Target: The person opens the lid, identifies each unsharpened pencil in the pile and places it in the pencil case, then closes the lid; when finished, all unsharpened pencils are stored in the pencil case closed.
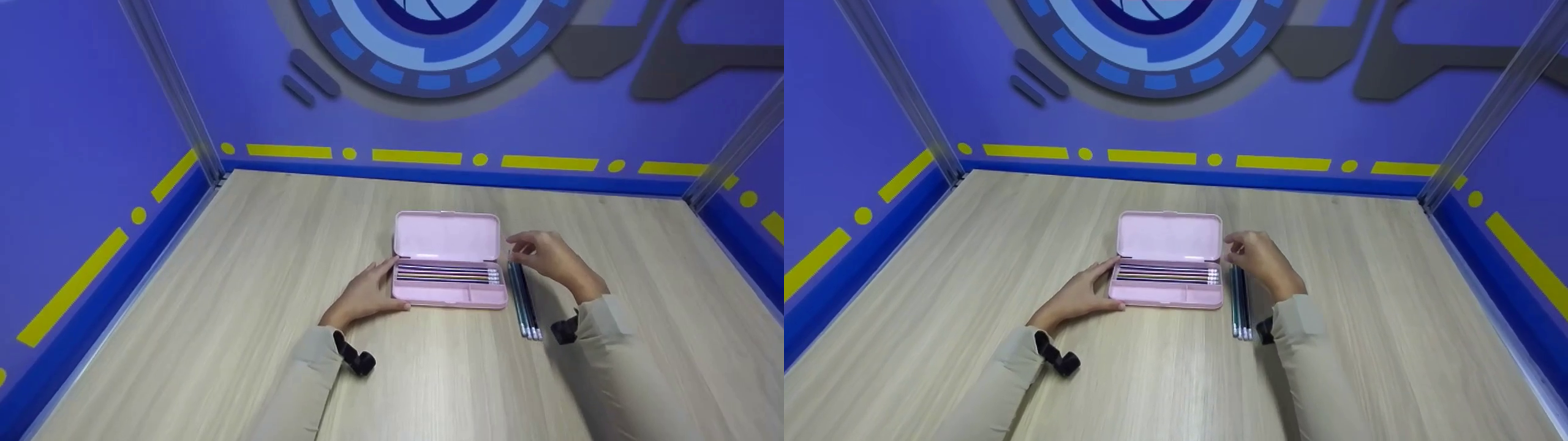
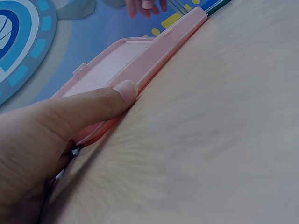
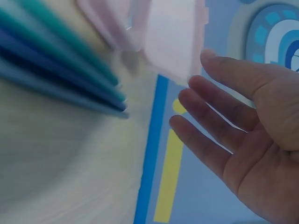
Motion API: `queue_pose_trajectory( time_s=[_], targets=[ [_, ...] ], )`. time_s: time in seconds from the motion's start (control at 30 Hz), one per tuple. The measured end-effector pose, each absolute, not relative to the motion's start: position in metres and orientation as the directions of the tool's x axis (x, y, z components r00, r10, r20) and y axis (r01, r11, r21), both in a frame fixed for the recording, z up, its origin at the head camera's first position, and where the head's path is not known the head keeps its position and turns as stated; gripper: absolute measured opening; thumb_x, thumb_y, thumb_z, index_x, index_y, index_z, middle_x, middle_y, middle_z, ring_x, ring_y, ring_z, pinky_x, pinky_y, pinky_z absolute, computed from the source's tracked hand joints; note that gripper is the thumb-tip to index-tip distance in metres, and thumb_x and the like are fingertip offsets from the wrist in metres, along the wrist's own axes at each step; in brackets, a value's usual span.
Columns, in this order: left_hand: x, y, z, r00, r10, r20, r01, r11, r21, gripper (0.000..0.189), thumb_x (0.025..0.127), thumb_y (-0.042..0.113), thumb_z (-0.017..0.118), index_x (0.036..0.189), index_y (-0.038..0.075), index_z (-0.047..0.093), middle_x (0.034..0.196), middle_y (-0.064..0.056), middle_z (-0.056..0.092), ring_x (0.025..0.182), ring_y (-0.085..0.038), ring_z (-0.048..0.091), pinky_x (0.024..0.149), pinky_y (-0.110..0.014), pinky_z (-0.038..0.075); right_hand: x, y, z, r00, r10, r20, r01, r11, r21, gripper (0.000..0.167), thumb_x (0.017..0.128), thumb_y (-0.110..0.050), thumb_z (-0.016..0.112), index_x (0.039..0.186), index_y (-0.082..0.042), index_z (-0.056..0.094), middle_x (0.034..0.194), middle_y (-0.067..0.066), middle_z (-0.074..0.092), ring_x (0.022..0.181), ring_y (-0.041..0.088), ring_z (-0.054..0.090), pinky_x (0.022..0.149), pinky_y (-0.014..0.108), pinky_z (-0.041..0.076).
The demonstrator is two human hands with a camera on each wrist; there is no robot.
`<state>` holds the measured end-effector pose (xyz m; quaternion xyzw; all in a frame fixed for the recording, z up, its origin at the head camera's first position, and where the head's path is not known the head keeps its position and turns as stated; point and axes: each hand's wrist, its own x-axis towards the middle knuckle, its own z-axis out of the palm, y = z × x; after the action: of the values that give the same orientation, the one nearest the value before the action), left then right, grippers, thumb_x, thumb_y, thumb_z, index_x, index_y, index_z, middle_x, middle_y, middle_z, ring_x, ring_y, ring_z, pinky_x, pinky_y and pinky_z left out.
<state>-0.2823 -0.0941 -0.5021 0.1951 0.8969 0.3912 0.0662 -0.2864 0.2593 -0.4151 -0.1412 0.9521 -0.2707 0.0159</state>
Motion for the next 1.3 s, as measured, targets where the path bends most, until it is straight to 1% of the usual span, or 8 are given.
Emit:
queue_pose_trajectory(
  time_s=[0.17, 0.33, 0.5, 0.73, 0.83, 1.0, 1.13, 1.3],
  targets=[
    [-0.281, -0.095, -0.503, -0.916, 0.401, 0.038, 0.302, 0.621, 0.723, 0.103, 0.067, 0.048, 0.084, 0.151, 0.020, 0.032, 0.152, -0.011, 0.039, 0.142, -0.042, 0.027, 0.117, -0.054, 0.024, -0.282, 0.271, -0.426, -0.967, -0.242, -0.083, -0.166, 0.838, -0.519, 0.040, 0.090, -0.010, 0.065, 0.128, 0.003, 0.059, 0.106, 0.020, 0.067, 0.092, 0.027, 0.062, 0.083, 0.044, 0.056],
    [-0.282, -0.095, -0.502, -0.909, 0.414, 0.055, 0.325, 0.619, 0.715, 0.104, 0.066, 0.049, 0.083, 0.152, 0.021, 0.031, 0.151, -0.012, 0.041, 0.139, -0.038, 0.034, 0.115, -0.052, 0.030, -0.281, 0.283, -0.435, -0.957, -0.231, -0.175, -0.115, 0.857, -0.502, 0.047, 0.089, -0.015, 0.067, 0.129, 0.007, 0.056, 0.107, 0.023, 0.066, 0.091, 0.026, 0.062, 0.083, 0.045, 0.055],
    [-0.282, -0.095, -0.501, -0.912, 0.408, 0.036, 0.309, 0.629, 0.713, 0.104, 0.066, 0.048, 0.084, 0.152, 0.021, 0.031, 0.152, -0.012, 0.039, 0.142, -0.042, 0.028, 0.116, -0.054, 0.025, -0.279, 0.288, -0.440, -0.942, -0.193, -0.274, -0.034, 0.867, -0.497, 0.056, 0.088, -0.023, 0.069, 0.133, 0.005, 0.052, 0.113, 0.023, 0.064, 0.095, 0.027, 0.061, 0.087, 0.047, 0.053],
    [-0.283, -0.094, -0.502, -0.909, 0.414, 0.055, 0.322, 0.611, 0.724, 0.102, 0.067, 0.045, 0.084, 0.151, 0.018, 0.033, 0.151, -0.011, 0.041, 0.142, -0.042, 0.028, 0.117, -0.052, 0.024, -0.274, 0.291, -0.440, -0.945, -0.196, -0.262, -0.030, 0.849, -0.527, 0.059, 0.088, -0.027, 0.070, 0.132, 0.008, 0.052, 0.113, 0.026, 0.063, 0.092, 0.027, 0.060, 0.081, 0.043, 0.053],
    [-0.282, -0.094, -0.503, -0.907, 0.417, 0.058, 0.327, 0.610, 0.722, 0.102, 0.067, 0.045, 0.084, 0.151, 0.018, 0.033, 0.151, -0.011, 0.040, 0.142, -0.042, 0.027, 0.118, -0.052, 0.022, -0.274, 0.292, -0.442, -0.947, -0.194, -0.257, -0.032, 0.851, -0.525, 0.057, 0.086, -0.025, 0.071, 0.130, 0.007, 0.054, 0.111, 0.024, 0.064, 0.091, 0.026, 0.059, 0.080, 0.042, 0.052],
    [-0.283, -0.093, -0.501, -0.906, 0.420, 0.054, 0.326, 0.610, 0.722, 0.103, 0.067, 0.046, 0.084, 0.151, 0.019, 0.032, 0.151, -0.012, 0.040, 0.141, -0.043, 0.028, 0.117, -0.054, 0.025, -0.274, 0.294, -0.444, -0.946, -0.212, -0.243, -0.055, 0.849, -0.526, 0.052, 0.085, -0.021, 0.072, 0.126, 0.007, 0.058, 0.104, 0.020, 0.065, 0.086, 0.024, 0.057, 0.073, 0.036, 0.050],
    [-0.283, -0.093, -0.500, -0.910, 0.412, 0.052, 0.320, 0.616, 0.720, 0.103, 0.066, 0.046, 0.084, 0.151, 0.021, 0.032, 0.151, -0.015, 0.040, 0.141, -0.044, 0.028, 0.116, -0.055, 0.026, -0.275, 0.294, -0.445, -0.945, -0.197, -0.261, -0.029, 0.846, -0.533, 0.052, 0.086, -0.020, 0.071, 0.127, 0.008, 0.057, 0.102, 0.019, 0.066, 0.084, 0.022, 0.057, 0.071, 0.033, 0.049],
    [-0.281, -0.093, -0.501, -0.913, 0.405, 0.048, 0.314, 0.623, 0.716, 0.102, 0.067, 0.046, 0.084, 0.151, 0.020, 0.032, 0.152, -0.014, 0.038, 0.141, -0.044, 0.027, 0.117, -0.055, 0.024, -0.274, 0.290, -0.444, -0.943, -0.158, -0.293, 0.025, 0.844, -0.535, 0.052, 0.085, -0.017, 0.069, 0.128, 0.010, 0.054, 0.103, 0.022, 0.066, 0.083, 0.021, 0.060, 0.070, 0.033, 0.052]
  ],
)
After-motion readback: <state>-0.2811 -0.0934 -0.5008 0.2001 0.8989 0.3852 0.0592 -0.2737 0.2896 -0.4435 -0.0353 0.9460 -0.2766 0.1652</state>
